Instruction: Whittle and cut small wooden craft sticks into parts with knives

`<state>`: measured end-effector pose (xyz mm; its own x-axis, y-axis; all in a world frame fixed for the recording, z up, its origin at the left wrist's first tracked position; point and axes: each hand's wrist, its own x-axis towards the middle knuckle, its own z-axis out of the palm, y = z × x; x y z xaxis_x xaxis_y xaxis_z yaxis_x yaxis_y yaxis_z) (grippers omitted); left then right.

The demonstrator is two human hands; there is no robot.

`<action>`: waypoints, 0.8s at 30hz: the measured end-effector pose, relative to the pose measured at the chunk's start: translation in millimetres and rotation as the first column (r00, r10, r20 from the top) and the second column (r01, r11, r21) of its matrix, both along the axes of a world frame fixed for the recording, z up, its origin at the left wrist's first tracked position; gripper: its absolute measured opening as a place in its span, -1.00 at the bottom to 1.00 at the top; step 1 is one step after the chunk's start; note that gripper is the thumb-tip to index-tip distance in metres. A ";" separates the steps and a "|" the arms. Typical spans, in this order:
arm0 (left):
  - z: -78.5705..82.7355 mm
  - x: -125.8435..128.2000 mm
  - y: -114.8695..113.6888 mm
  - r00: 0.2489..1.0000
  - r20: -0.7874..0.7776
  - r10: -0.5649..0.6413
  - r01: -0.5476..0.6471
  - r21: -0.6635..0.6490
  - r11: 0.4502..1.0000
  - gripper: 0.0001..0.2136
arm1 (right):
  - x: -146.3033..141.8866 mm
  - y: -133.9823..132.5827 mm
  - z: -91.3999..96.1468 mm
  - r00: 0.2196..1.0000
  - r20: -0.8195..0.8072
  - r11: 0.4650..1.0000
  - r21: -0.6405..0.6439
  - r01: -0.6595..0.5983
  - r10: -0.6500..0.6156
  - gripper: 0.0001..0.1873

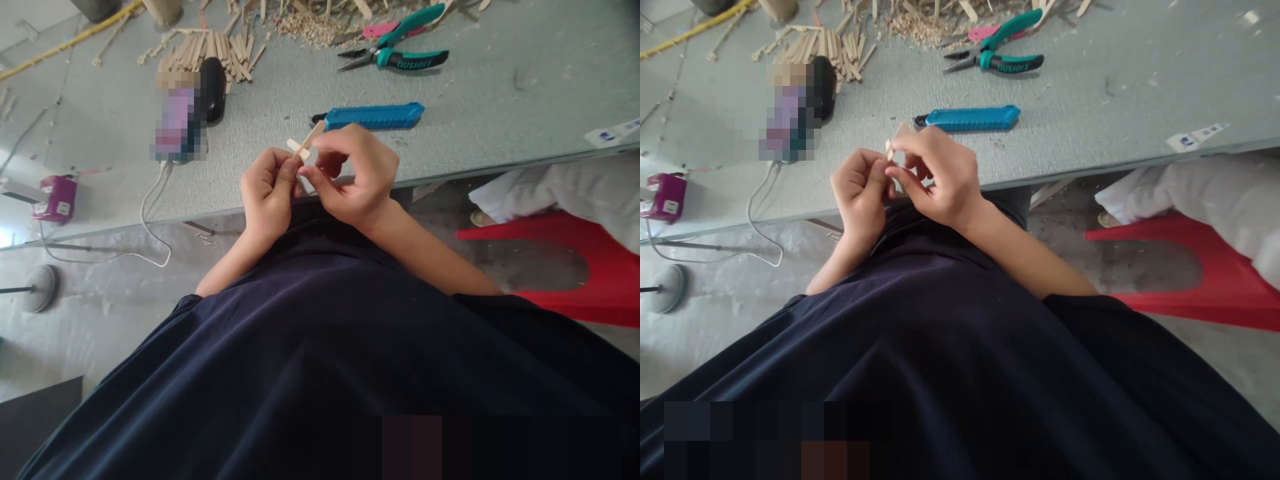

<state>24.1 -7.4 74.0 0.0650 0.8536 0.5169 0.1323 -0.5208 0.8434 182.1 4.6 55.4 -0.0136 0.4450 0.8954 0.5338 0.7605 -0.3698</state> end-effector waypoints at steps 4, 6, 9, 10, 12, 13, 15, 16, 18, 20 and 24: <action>9.1 -2.0 -2.4 0.996 0.072 -0.060 0.063 -0.049 0.997 -0.55 | 5.5 1.7 2.8 0.991 -0.122 0.993 -0.094 -0.070 0.058 -0.43; 12.2 -3.1 -5.1 0.991 0.084 -0.106 0.112 -0.067 0.991 -0.52 | 8.3 -0.8 9.8 0.997 -0.022 0.976 -0.206 -0.071 0.068 -0.49; 13.0 -4.1 -8.0 0.984 0.059 -0.168 0.174 -0.119 0.978 -0.49 | 10.5 -6.7 20.7 0.983 0.131 0.957 -0.277 -0.087 0.127 -0.59; 12.5 -4.6 -8.6 0.983 0.046 -0.178 0.183 -0.139 0.973 -0.48 | 11.2 -7.8 23.1 0.976 0.164 0.960 -0.263 -0.098 0.144 -0.59; 11.8 -6.4 -10.2 0.982 0.030 -0.184 0.187 -0.162 0.969 -0.45 | 14.0 -6.6 25.2 0.968 0.205 0.979 -0.171 -0.111 0.146 -0.58; 12.3 -7.8 -11.7 0.982 0.024 -0.185 0.186 -0.164 0.969 -0.44 | 16.3 -4.3 25.1 0.968 0.215 0.987 -0.125 -0.103 0.128 -0.59; 16.1 -11.3 -16.2 0.984 0.017 -0.177 0.177 -0.146 0.973 -0.42 | 22.3 2.6 23.7 0.973 0.210 0.993 -0.084 -0.078 0.094 -0.63; 19.3 -13.0 -19.0 0.986 0.018 -0.164 0.165 -0.130 0.978 -0.42 | 25.5 6.0 22.8 0.979 0.189 0.993 -0.100 -0.061 0.079 -0.64; 26.2 -14.9 -24.0 0.993 0.043 -0.110 0.114 -0.081 0.990 -0.46 | 30.3 9.8 21.9 0.991 0.116 0.989 -0.141 -0.044 0.060 -0.61; 30.9 -14.1 -26.0 0.996 0.071 -0.044 0.048 -0.045 0.998 -0.50 | 31.3 6.7 22.5 1.000 0.016 0.981 -0.190 -0.024 0.027 -0.57; 28.5 -7.5 -21.6 0.994 0.104 0.018 -0.018 -0.006 1.000 -0.53 | 22.7 -15.7 27.7 0.996 -0.093 0.972 -0.234 -0.004 -0.018 -0.54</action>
